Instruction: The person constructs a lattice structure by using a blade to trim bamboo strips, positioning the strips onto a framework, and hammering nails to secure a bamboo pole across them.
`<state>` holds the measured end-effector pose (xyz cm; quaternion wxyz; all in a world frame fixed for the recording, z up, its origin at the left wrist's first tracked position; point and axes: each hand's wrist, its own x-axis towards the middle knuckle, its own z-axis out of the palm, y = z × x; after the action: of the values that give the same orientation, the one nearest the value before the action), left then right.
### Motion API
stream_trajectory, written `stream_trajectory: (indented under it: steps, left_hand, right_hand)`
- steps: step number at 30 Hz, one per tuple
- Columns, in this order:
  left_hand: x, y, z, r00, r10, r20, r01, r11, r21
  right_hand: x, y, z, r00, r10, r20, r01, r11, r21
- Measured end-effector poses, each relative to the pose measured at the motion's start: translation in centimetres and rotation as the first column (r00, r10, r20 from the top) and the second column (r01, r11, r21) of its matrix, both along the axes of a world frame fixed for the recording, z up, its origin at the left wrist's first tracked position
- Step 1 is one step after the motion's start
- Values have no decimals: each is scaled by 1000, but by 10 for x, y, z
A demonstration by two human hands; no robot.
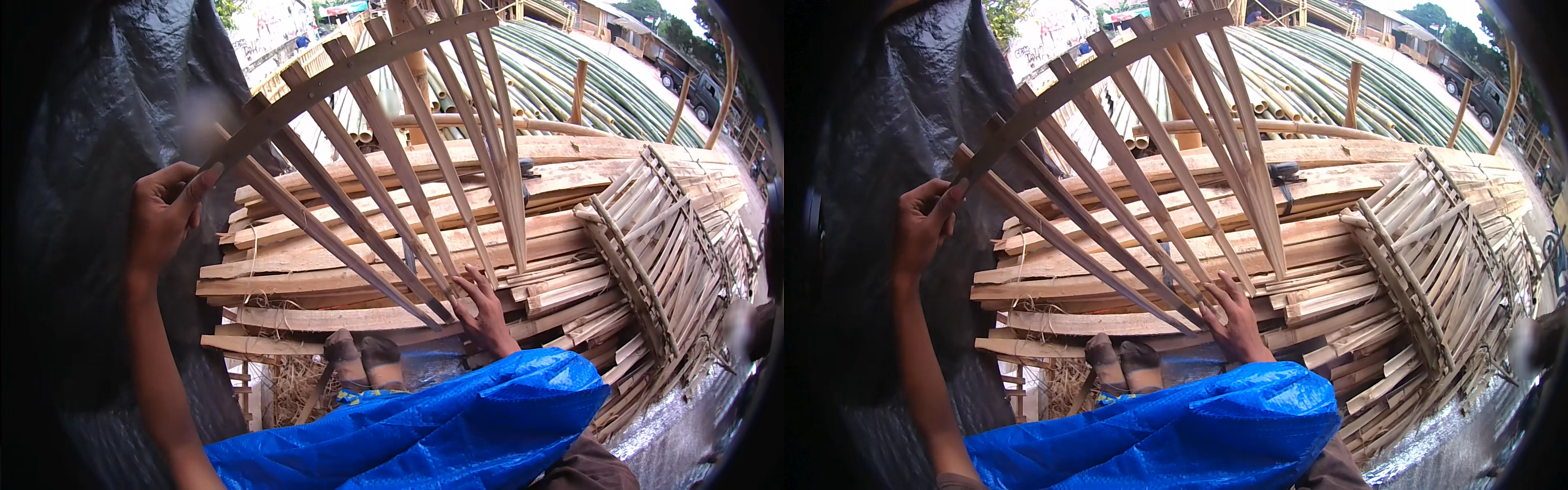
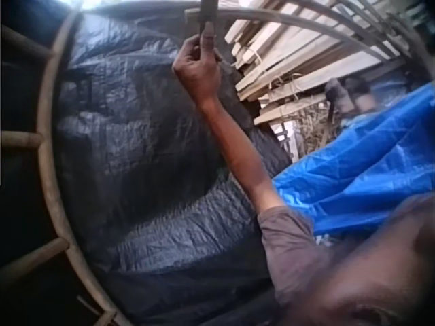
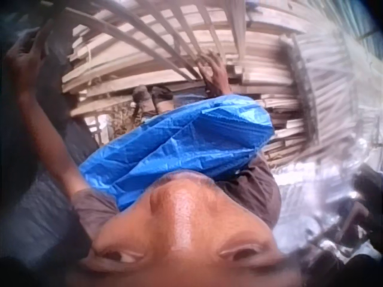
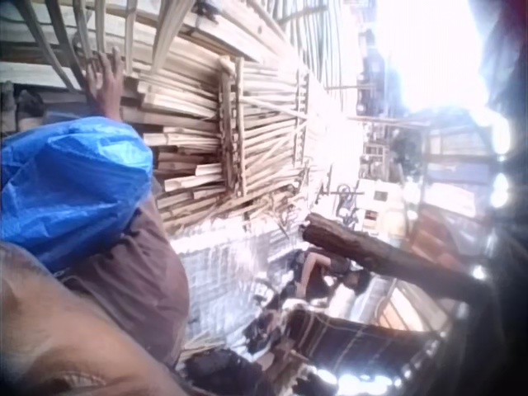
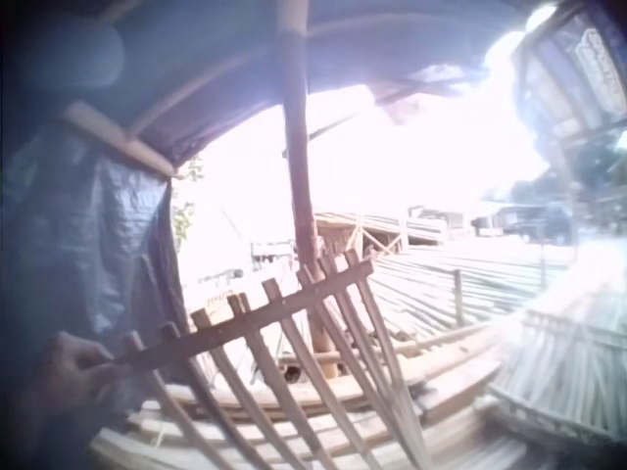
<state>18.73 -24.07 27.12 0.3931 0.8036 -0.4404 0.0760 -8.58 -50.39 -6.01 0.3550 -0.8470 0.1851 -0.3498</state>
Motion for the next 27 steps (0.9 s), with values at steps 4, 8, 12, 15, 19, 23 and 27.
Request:
stream_trajectory:
  steps: [4, 8, 12, 15, 19, 23, 27]
  left_hand:
    - [-4, -2, 0, 1000, 8, -4, -8, 1000, -12]
    - [-2, 2, -4, 1000, 12, 2, -12, 1000, -12]
    - [2, 6, -5, 1000, -18, 11, 18, 1000, -19]
    - [2, 6, -3, 1000, -24, 18, 24, 1000, -10]
    - [1, 4, -1, 1000, -14, 24, 14, 1000, 7]
    - [7, 6, -5, 998, -22, 62, 24, 999, -33]
    - [8, 8, -5, 998, -5, 66, 5, 1000, 3]
  right_hand:
    - [7, -6, 6, 996, 80, -51, -79, 997, 14]
    - [16, -10, 5, 994, 96, -55, -95, 995, 26]
    - [8, -6, 1, 998, 69, 13, -69, 997, 37]
    - [1, -6, -5, 998, 28, 49, -29, 999, 21]
    - [-3, -10, -5, 994, -48, 95, 53, 998, -46]
    - [-3, -14, -9, 986, -98, 136, 114, 987, -116]
    - [-2, -13, -7, 957, -191, 220, 232, 956, -180]
